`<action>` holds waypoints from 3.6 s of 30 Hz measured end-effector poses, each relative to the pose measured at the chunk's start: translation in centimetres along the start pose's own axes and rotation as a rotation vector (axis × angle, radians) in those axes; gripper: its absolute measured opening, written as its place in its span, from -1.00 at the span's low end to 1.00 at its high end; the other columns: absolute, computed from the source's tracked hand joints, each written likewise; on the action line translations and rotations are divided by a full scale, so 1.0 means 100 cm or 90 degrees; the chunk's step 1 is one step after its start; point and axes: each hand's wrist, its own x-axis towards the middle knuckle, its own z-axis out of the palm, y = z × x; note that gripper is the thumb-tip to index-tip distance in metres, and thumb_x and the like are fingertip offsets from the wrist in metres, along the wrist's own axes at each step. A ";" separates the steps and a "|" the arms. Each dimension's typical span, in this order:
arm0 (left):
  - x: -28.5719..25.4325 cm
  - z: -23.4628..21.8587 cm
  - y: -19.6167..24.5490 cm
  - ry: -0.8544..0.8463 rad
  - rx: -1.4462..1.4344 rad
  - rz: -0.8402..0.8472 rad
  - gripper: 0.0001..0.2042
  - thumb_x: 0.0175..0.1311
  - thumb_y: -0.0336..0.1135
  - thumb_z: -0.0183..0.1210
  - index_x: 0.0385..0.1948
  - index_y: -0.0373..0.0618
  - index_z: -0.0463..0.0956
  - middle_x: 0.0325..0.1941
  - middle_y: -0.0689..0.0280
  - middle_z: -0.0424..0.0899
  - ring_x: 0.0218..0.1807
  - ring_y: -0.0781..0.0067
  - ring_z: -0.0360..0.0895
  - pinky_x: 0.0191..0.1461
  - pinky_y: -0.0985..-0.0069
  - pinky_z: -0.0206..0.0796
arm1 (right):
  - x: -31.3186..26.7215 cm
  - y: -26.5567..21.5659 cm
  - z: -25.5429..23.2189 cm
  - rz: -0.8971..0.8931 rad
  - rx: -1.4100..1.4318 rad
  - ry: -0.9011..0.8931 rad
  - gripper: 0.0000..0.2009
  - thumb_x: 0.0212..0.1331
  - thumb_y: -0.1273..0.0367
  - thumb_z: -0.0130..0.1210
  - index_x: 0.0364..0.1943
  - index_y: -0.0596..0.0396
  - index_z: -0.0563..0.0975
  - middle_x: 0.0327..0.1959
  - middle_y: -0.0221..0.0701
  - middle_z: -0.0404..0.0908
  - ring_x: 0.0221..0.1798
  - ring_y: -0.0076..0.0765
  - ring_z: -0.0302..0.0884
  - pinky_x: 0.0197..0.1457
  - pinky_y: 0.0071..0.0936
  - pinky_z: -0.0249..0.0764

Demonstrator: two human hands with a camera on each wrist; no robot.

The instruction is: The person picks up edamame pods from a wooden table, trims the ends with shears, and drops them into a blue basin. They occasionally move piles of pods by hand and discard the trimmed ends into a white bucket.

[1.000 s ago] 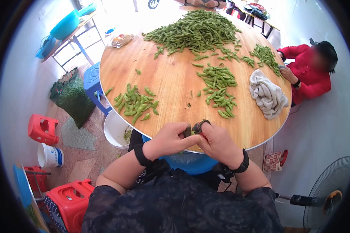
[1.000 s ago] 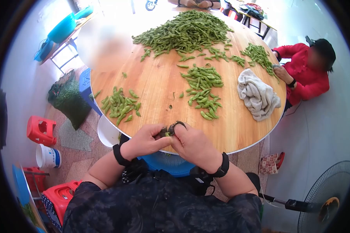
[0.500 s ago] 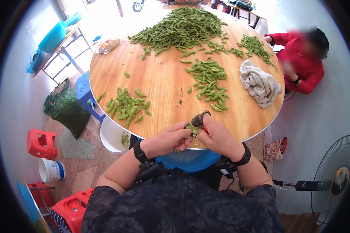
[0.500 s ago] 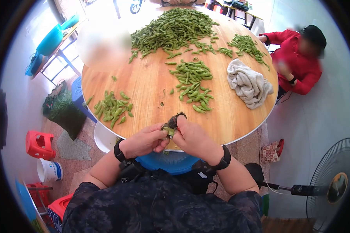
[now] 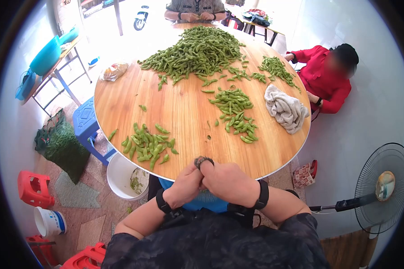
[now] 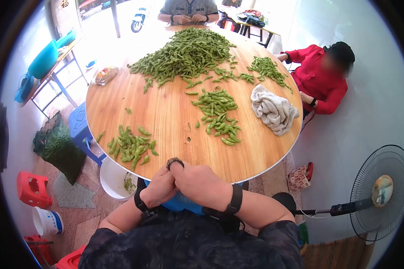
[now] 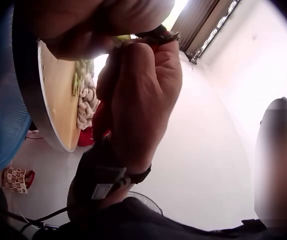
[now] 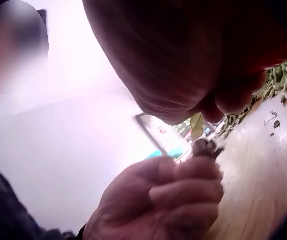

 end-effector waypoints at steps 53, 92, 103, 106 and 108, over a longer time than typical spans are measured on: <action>0.002 -0.001 -0.001 0.074 0.651 0.359 -0.90 0.28 -0.42 0.09 -0.40 -0.21 0.41 -0.58 0.29 0.34 -0.55 0.46 0.27 -0.46 0.47 0.18 | -0.024 0.039 -0.005 0.280 0.435 -0.076 -0.88 0.21 0.49 -0.22 -0.21 0.11 0.32 -0.62 -0.51 0.42 -0.72 -0.64 0.33 -0.64 -0.63 0.30; 0.014 -0.008 0.021 -0.069 0.255 0.019 -0.80 0.45 -0.23 -0.08 -0.35 -0.07 0.42 -0.51 0.57 0.31 -0.51 0.78 0.18 -0.48 0.73 0.04 | -0.002 0.041 -0.007 0.160 0.223 0.036 -0.82 0.17 0.39 0.04 -0.35 0.19 0.32 -0.54 -0.03 0.46 -0.43 0.20 0.47 -0.43 -0.08 0.38; 0.016 -0.023 0.015 -0.046 0.204 -0.003 -0.82 0.40 -0.35 -0.16 -0.18 -0.13 0.44 -0.34 0.47 0.49 -0.30 0.71 0.39 -0.29 0.65 0.25 | 0.023 0.011 -0.001 0.048 0.039 0.079 -0.84 0.02 0.38 0.13 -0.39 0.15 0.43 -0.65 -0.16 0.45 -0.57 0.02 0.51 -0.54 -0.17 0.43; 0.010 -0.024 0.020 -0.021 0.155 -0.007 -0.80 0.41 -0.35 -0.19 -0.17 -0.13 0.44 -0.30 0.44 0.53 -0.24 0.65 0.45 -0.24 0.60 0.30 | 0.031 0.008 0.000 -0.001 0.026 0.031 -0.82 0.04 0.37 0.11 -0.31 0.15 0.45 -0.58 -0.15 0.49 -0.52 -0.01 0.54 -0.50 -0.20 0.45; 0.010 -0.027 0.024 -0.024 0.145 -0.005 -0.79 0.42 -0.34 -0.20 -0.15 -0.13 0.43 -0.30 0.42 0.53 -0.25 0.62 0.47 -0.24 0.58 0.31 | 0.040 0.008 -0.001 -0.015 0.036 -0.016 -0.79 0.03 0.41 0.10 -0.24 0.13 0.39 -0.51 -0.19 0.49 -0.45 -0.02 0.55 -0.47 -0.19 0.45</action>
